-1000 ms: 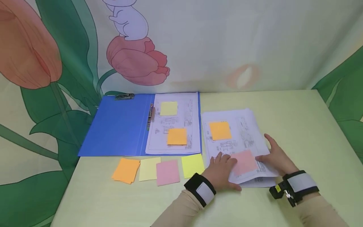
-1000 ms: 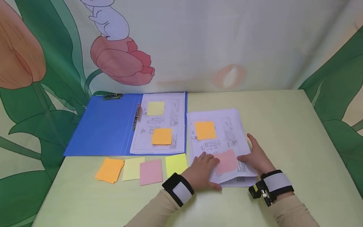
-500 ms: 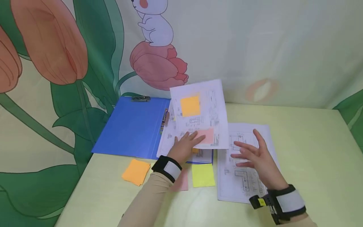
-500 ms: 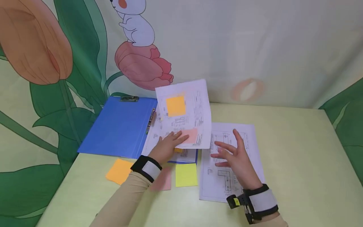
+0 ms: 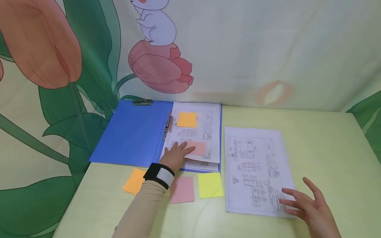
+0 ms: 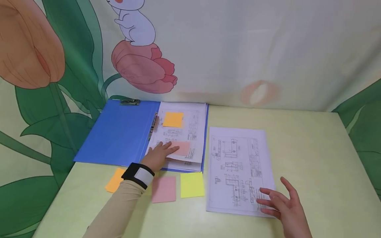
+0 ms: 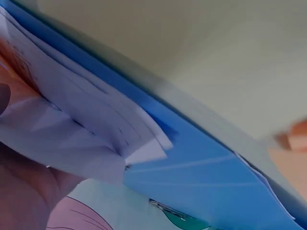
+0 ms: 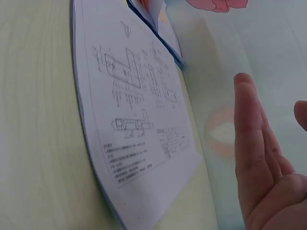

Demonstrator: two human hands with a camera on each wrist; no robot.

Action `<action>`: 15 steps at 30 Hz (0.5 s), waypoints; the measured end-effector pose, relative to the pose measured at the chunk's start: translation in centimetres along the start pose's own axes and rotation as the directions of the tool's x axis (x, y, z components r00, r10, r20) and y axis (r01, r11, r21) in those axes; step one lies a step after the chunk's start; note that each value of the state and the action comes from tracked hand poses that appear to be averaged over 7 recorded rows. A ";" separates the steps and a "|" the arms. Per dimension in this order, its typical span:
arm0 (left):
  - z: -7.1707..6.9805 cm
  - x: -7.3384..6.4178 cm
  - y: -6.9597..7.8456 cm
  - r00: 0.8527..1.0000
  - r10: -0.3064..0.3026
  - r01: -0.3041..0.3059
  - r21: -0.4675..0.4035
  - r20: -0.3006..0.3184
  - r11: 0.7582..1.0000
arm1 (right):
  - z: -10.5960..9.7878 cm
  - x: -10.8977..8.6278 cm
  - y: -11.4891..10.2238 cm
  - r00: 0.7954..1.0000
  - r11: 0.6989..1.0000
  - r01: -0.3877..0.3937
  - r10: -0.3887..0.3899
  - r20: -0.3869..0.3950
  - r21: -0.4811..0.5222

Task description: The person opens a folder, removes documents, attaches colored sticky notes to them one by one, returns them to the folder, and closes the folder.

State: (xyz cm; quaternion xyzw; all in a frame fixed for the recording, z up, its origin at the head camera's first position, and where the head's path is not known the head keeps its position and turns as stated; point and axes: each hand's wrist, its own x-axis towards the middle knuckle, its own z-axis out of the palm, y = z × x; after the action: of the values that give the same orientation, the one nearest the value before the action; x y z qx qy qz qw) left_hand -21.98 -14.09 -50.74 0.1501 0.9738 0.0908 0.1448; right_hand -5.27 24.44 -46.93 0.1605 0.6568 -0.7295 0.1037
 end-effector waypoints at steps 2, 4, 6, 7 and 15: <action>-0.2 -0.3 -0.7 0.999 -0.021 0.021 0.018 0.027 1.000 | -0.6 -0.5 0.6 1.000 0.999 0.020 -0.020 -0.003 0.045; -0.5 -0.6 -1.2 0.998 -0.013 0.013 0.002 0.058 1.000 | -0.9 -0.8 0.9 0.999 0.998 0.041 -0.041 -0.007 0.053; -0.7 -0.7 -1.5 0.997 0.007 -0.006 -0.012 0.078 1.000 | -0.9 -0.9 1.0 0.998 0.997 0.063 -0.063 -0.002 0.035; -0.8 -0.8 -1.6 0.997 0.016 -0.014 -0.026 0.069 1.000 | -0.8 -0.9 1.0 0.997 0.997 0.077 -0.077 0.003 0.024; -0.2 -1.4 -1.5 0.999 -0.035 0.039 0.112 -0.036 0.993 | 0.7 -0.9 0.9 0.989 0.990 0.138 -0.136 0.054 -0.039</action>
State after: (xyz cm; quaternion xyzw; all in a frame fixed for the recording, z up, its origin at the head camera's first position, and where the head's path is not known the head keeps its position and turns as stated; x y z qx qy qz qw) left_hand -21.19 -15.97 -50.50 0.1383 0.9823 0.0356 0.1214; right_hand -4.12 23.60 -47.39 0.0942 0.6787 -0.7247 0.0734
